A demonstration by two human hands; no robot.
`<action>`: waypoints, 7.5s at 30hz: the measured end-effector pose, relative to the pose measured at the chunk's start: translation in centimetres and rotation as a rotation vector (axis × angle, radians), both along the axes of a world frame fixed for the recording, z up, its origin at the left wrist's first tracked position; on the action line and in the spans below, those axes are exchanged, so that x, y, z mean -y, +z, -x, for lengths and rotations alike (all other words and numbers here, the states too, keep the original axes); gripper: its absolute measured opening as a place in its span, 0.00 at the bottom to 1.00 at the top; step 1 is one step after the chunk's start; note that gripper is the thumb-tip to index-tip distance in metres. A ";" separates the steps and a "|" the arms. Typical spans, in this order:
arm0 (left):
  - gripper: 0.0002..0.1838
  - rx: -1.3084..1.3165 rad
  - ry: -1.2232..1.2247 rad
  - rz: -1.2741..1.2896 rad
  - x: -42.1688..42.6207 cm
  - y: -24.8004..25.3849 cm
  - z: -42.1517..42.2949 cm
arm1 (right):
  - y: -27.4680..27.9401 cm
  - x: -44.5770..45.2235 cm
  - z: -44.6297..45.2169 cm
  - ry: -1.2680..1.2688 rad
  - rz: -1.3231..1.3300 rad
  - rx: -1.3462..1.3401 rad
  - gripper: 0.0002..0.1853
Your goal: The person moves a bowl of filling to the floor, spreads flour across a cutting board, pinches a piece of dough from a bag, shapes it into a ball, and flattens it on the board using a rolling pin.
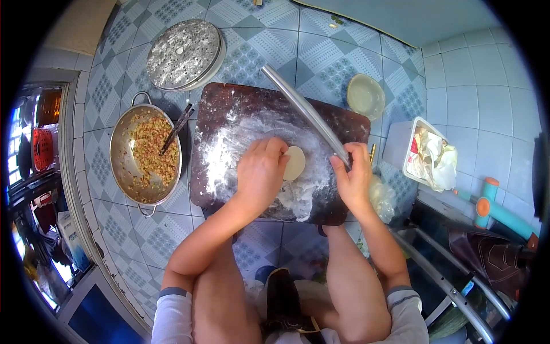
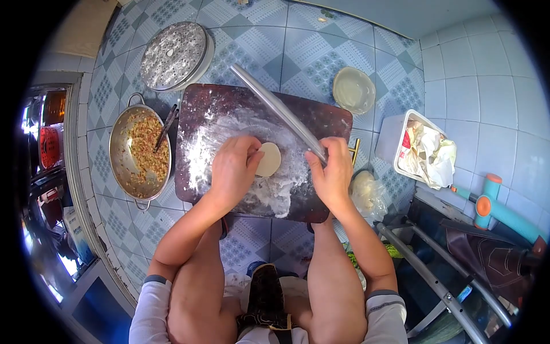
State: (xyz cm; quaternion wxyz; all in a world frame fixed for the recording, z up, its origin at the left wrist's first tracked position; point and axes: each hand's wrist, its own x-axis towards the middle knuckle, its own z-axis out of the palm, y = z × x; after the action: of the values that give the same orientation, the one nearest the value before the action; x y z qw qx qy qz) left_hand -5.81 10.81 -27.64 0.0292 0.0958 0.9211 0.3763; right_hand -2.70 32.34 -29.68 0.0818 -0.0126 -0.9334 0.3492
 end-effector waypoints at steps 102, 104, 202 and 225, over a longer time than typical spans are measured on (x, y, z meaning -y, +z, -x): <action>0.31 -0.180 0.085 0.481 5.8 -1.8 0.6 | 1.4 2.3 2.8 0.336 -0.465 0.060 0.43; 0.31 -0.133 0.046 0.499 5.9 -1.8 -0.5 | 1.5 2.4 1.3 0.345 -0.465 0.109 0.45; 0.11 -0.139 -0.036 0.155 1.9 0.0 3.2 | -0.3 -0.6 0.9 -0.030 0.467 0.246 0.15; 0.11 0.156 0.117 -0.428 2.5 1.6 2.8 | -0.5 -0.3 1.0 -0.015 0.478 0.230 0.14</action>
State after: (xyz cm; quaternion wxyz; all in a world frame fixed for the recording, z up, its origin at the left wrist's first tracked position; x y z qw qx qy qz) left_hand -8.63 8.28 -26.09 0.0577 0.0168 0.8193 0.5702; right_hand -3.65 32.68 -30.15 -0.0274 -0.0782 -0.8274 0.5555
